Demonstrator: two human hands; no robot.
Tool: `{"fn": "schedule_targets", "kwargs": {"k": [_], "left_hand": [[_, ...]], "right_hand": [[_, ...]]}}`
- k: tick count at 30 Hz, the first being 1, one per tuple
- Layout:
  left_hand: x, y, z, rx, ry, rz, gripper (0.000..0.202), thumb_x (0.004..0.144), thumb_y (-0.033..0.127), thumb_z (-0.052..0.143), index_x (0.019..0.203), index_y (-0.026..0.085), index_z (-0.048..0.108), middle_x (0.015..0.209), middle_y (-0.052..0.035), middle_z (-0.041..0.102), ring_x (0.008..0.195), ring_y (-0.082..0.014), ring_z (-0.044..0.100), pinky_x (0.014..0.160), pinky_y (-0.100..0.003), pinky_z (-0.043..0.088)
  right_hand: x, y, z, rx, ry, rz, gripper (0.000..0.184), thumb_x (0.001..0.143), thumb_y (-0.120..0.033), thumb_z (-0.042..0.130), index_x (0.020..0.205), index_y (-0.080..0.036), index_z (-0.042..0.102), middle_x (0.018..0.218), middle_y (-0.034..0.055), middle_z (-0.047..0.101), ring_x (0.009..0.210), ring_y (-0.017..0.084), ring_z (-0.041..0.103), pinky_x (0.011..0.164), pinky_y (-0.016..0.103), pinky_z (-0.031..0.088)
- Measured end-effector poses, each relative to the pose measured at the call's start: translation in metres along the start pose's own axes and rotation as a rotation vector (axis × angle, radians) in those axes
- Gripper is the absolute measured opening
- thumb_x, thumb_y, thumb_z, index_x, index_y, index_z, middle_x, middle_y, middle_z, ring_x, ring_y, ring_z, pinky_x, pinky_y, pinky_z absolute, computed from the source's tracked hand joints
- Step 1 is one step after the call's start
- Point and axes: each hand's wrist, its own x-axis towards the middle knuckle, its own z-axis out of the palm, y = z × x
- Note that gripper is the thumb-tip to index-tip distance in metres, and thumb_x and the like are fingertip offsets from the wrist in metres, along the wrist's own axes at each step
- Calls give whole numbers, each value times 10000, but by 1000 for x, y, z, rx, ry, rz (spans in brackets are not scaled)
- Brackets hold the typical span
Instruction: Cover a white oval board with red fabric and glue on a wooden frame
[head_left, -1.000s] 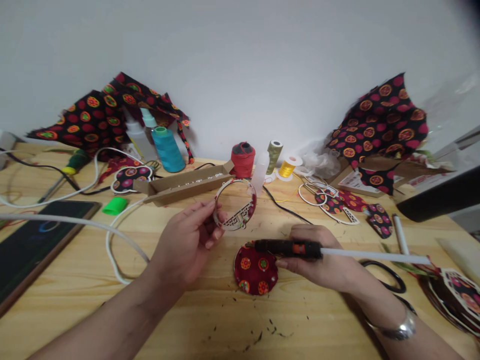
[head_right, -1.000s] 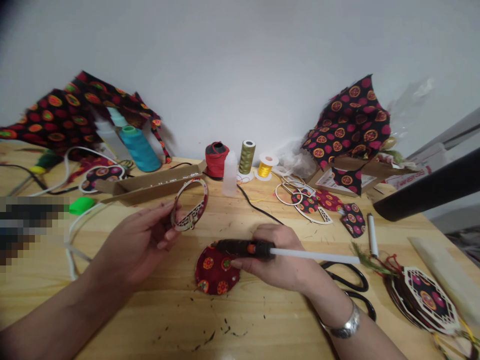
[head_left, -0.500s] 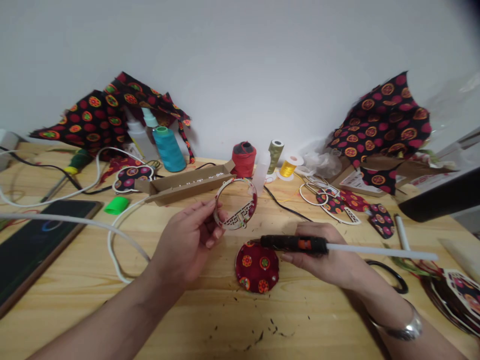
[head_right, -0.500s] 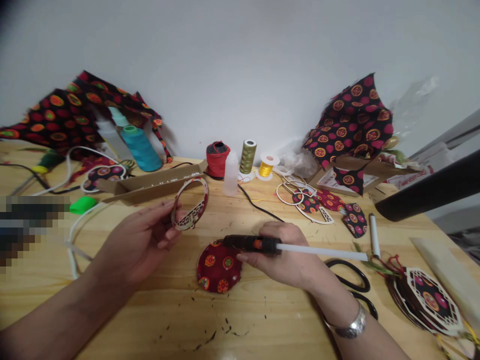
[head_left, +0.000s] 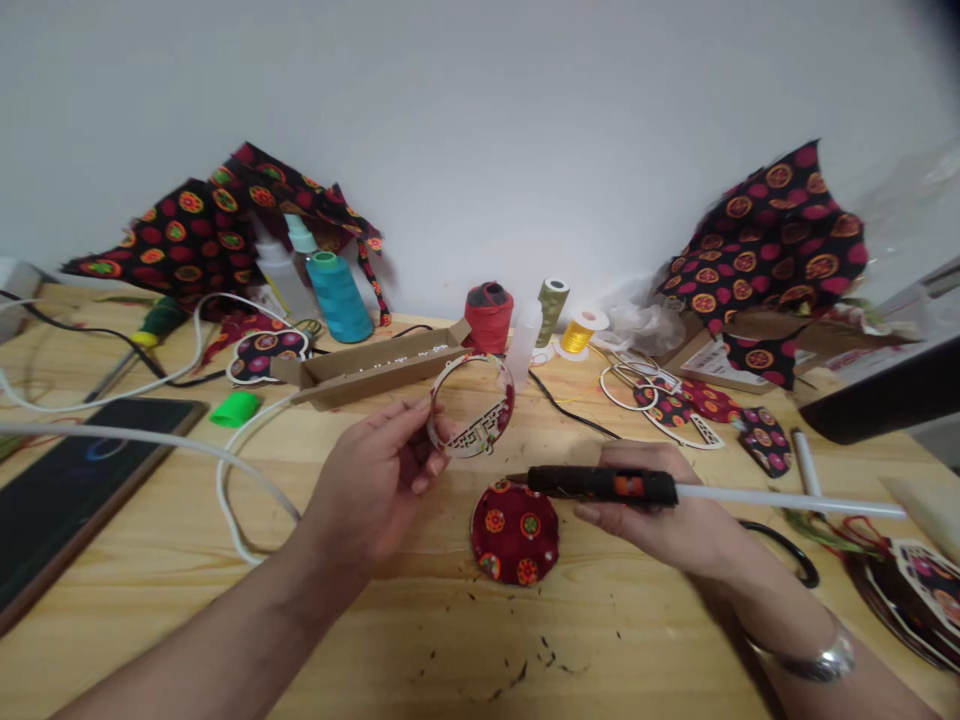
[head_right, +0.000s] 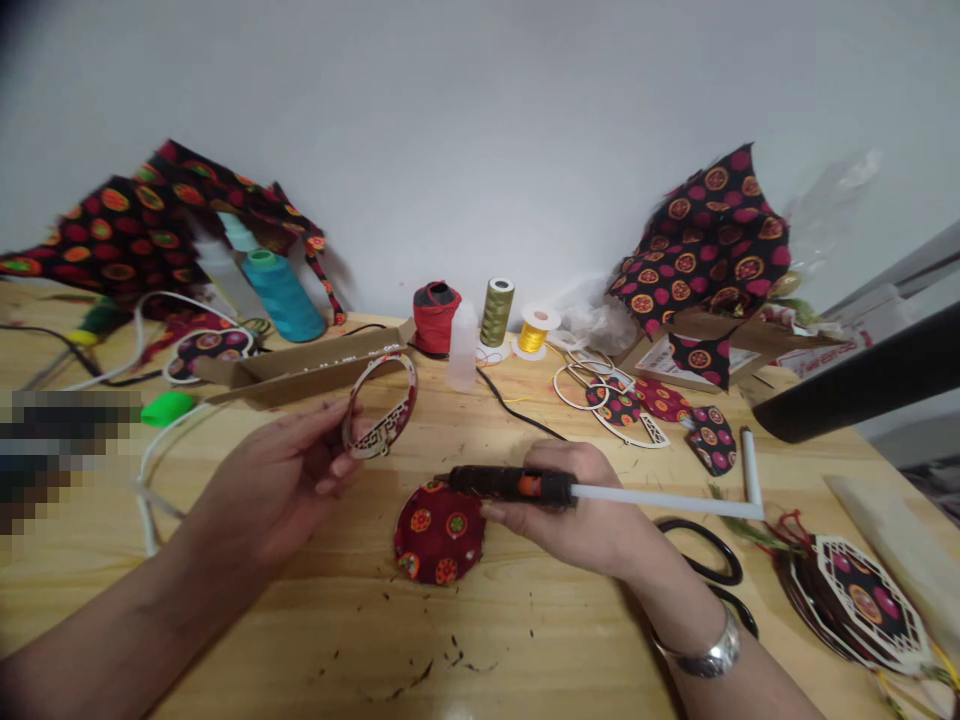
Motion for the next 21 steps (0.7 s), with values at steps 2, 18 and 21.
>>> {"fn": "schedule_targets", "kwargs": {"k": [2, 18, 21], "left_hand": [[0, 0, 0, 3, -4, 1, 86, 775, 132, 569, 701, 114, 607, 566, 0, 604, 384, -45, 464, 306, -106, 288], [-1, 0, 0, 1, -17, -12, 91, 796, 132, 550, 718, 112, 592, 573, -8, 608, 383, -46, 456, 317, -116, 284], [0, 0, 0, 3, -18, -10, 82, 797, 132, 546, 733, 113, 593, 577, -7, 607, 385, -47, 460, 319, -115, 285]], "right_hand": [[0, -1, 0, 15, 2, -51, 354, 769, -431, 630, 561, -171, 512, 523, -28, 457, 483, 91, 418, 455, 218, 313], [0, 0, 19, -114, -100, -204, 394, 732, -478, 640, 567, -189, 431, 546, -36, 400, 522, 106, 363, 501, 257, 244], [1, -2, 18, -85, -123, -210, 390, 730, -481, 639, 568, -191, 435, 553, -34, 397, 523, 109, 361, 494, 257, 242]]}}
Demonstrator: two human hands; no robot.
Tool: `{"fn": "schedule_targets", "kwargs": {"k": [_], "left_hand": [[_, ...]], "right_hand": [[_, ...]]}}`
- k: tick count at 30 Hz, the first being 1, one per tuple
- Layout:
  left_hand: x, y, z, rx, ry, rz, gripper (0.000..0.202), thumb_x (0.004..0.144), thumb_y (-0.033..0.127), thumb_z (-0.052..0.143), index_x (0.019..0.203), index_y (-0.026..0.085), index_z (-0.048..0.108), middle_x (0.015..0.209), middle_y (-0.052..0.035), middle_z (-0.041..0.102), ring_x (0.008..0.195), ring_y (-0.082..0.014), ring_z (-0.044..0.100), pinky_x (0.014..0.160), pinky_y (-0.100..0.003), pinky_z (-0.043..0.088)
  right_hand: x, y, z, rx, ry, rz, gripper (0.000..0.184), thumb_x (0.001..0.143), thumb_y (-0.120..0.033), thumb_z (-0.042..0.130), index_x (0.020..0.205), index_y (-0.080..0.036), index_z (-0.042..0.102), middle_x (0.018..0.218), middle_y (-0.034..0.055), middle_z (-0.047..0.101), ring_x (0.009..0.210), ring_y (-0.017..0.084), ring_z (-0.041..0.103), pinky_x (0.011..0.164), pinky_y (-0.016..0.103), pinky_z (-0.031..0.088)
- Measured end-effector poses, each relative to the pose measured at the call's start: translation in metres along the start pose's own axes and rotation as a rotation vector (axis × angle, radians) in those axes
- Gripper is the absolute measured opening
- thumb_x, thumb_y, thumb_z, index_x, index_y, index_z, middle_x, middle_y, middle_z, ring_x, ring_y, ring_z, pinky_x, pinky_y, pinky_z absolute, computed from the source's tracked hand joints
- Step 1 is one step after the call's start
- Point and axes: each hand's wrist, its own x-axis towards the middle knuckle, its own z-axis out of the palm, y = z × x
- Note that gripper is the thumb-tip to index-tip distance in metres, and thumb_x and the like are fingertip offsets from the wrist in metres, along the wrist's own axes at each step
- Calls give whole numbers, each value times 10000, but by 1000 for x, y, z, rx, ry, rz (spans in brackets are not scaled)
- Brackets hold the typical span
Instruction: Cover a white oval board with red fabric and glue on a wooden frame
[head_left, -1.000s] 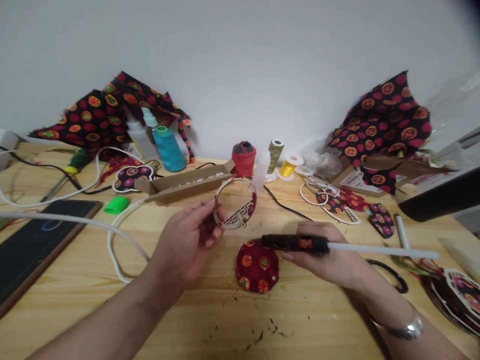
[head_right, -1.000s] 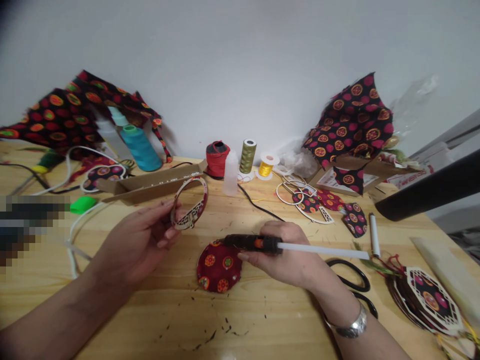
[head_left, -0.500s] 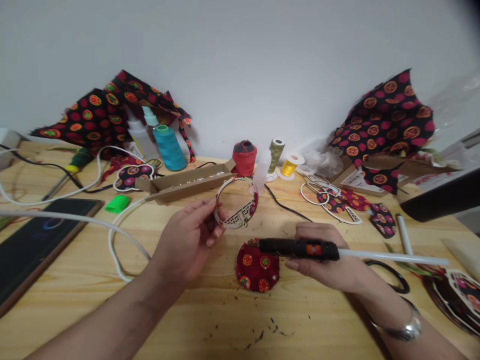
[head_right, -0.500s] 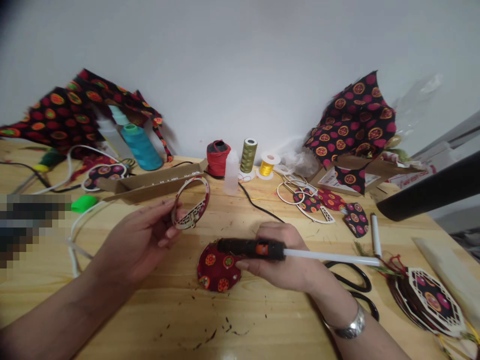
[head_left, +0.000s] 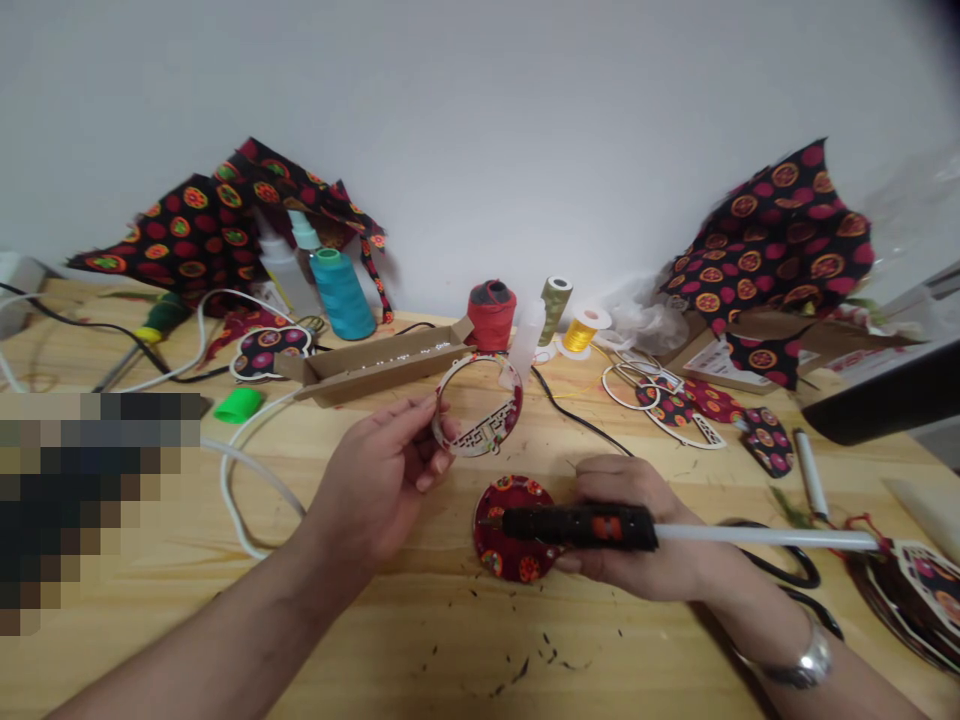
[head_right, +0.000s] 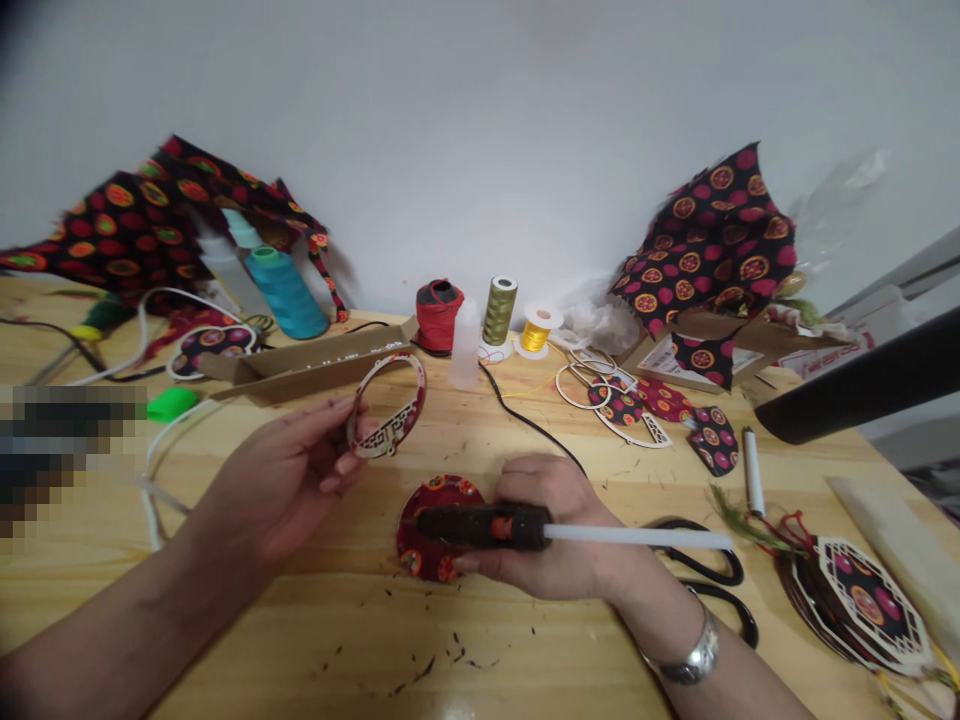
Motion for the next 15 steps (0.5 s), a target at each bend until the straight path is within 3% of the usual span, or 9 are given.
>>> {"fn": "schedule_targets", "kwargs": {"k": [15], "left_hand": [[-1, 1, 1, -10, 4, -7, 97, 793, 110, 530, 718, 116, 590, 562, -5, 603, 370, -50, 456, 311, -118, 287]], "right_hand": [[0, -3, 2, 88, -46, -68, 325, 744, -446, 649, 613, -175, 526, 561, -34, 432, 545, 110, 386, 525, 256, 262]]}}
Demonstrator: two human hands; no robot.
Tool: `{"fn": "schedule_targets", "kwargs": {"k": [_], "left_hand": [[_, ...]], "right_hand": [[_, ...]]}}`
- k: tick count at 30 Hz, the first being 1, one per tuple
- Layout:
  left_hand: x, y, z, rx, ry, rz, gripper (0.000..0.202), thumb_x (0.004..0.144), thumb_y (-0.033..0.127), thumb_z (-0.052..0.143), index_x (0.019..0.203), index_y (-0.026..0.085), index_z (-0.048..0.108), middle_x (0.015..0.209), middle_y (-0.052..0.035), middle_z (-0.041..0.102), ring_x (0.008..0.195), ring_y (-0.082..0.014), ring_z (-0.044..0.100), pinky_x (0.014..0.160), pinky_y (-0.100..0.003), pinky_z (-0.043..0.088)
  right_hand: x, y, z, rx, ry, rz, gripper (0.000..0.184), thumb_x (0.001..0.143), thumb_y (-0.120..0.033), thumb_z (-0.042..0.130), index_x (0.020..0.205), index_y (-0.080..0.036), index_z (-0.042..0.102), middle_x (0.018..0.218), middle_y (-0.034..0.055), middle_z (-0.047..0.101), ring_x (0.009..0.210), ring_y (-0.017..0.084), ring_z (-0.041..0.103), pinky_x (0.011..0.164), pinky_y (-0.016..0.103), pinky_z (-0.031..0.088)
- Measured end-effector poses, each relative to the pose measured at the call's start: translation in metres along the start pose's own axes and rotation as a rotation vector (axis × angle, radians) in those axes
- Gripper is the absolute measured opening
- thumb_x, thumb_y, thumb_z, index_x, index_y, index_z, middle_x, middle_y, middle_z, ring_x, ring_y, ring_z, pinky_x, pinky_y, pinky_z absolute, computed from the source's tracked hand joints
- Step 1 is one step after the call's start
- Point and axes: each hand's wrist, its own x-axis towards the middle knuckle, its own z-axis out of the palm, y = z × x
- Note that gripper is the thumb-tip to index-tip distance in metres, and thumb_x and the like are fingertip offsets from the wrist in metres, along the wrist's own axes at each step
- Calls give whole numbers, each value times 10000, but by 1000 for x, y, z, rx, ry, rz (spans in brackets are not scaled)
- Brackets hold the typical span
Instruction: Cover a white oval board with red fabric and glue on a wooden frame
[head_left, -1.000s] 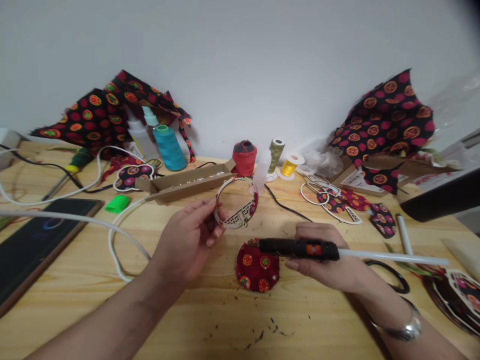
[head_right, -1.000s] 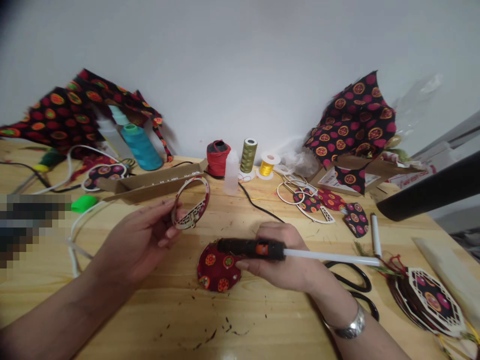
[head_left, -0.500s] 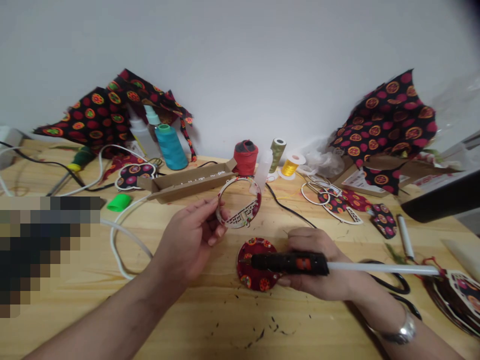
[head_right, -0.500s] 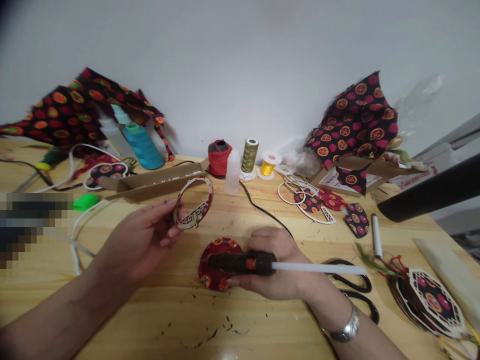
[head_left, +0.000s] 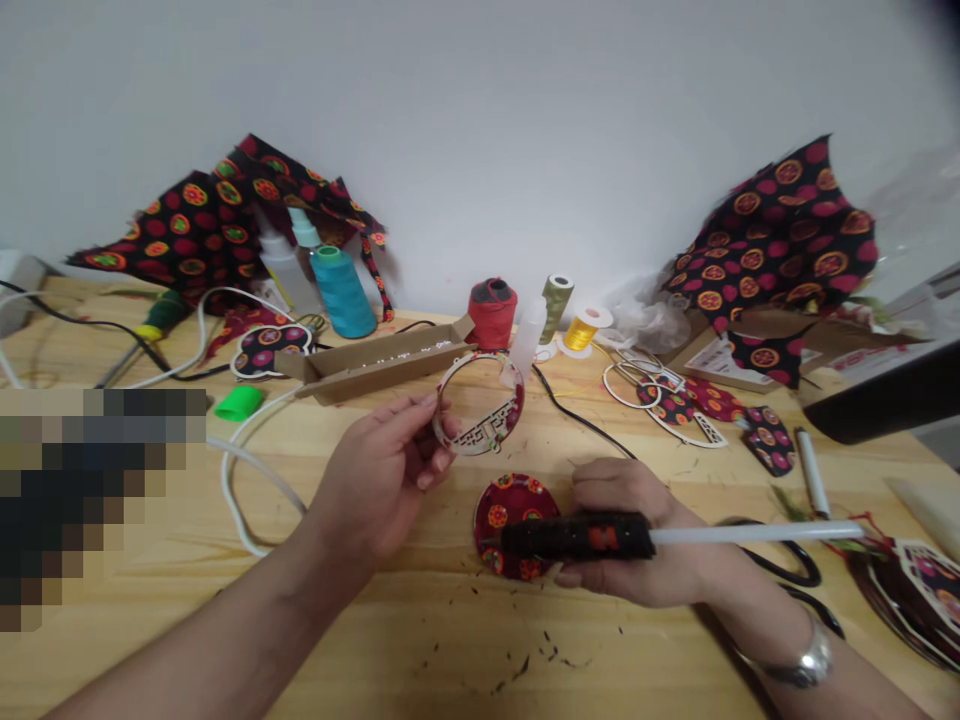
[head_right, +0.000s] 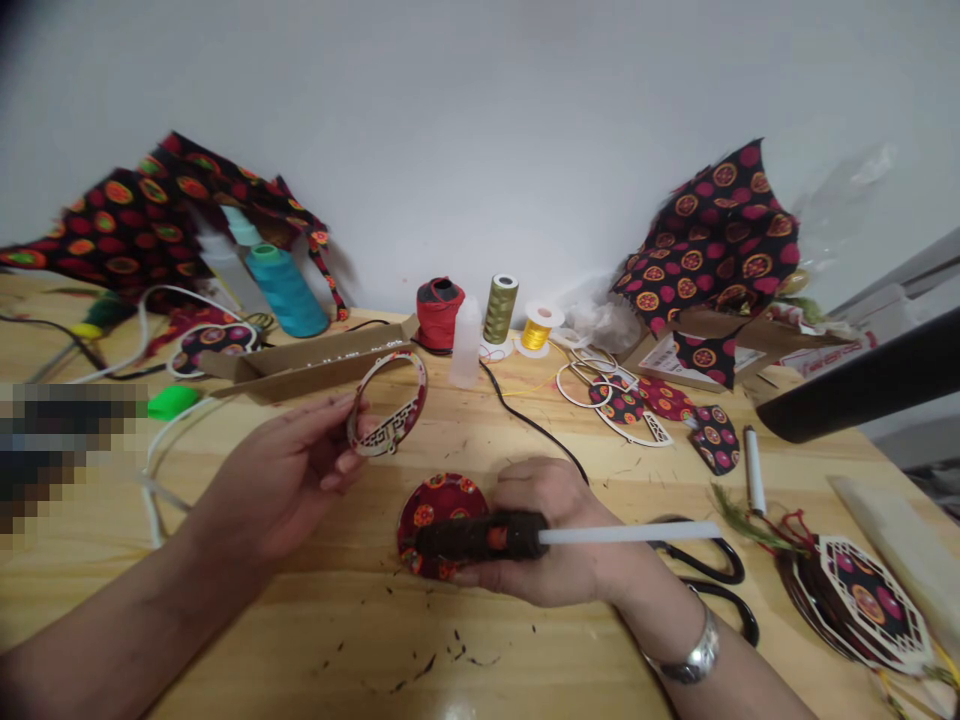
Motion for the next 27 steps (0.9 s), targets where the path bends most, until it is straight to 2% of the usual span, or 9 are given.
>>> {"fn": "schedule_targets", "kwargs": {"k": [12, 16, 20, 23, 27], "left_hand": [[0, 1, 1, -2, -7, -7, 105, 805, 118, 531, 721, 113, 595, 567, -6, 601, 380, -47, 457, 314, -114, 293], [0, 0, 1, 9, 2, -6, 101, 808, 126, 532, 728, 116, 592, 569, -7, 603, 380, -49, 460, 312, -113, 292], [-1, 1, 1, 11, 11, -6, 115, 810, 129, 527, 715, 116, 591, 559, -4, 599, 375, -48, 455, 306, -112, 284], [-1, 1, 2, 21, 19, -1, 116, 807, 125, 530, 710, 117, 592, 552, 1, 594, 375, -48, 458, 307, -111, 289], [-1, 1, 2, 22, 21, 13, 90, 790, 125, 549, 716, 118, 602, 555, 1, 596, 377, -48, 457, 308, -114, 290]], "right_hand": [[0, 1, -4, -32, -24, 23, 383, 755, -477, 611, 555, -190, 457, 542, -38, 388, 523, 112, 358, 508, 263, 251], [0, 0, -7, 30, 2, 6, 416, 753, -501, 599, 534, -199, 413, 532, -43, 366, 512, 111, 340, 498, 265, 249], [-4, 1, -15, 197, 18, 49, 476, 759, -619, 525, 558, -193, 457, 540, -13, 413, 524, 128, 373, 494, 276, 273], [-10, 2, -23, 332, 109, 83, 494, 742, -657, 516, 595, -185, 524, 565, 16, 453, 521, 144, 403, 481, 288, 294], [-22, 12, -31, 378, 338, 171, 433, 715, -631, 568, 594, -215, 547, 570, 34, 480, 560, 192, 467, 522, 329, 374]]}}
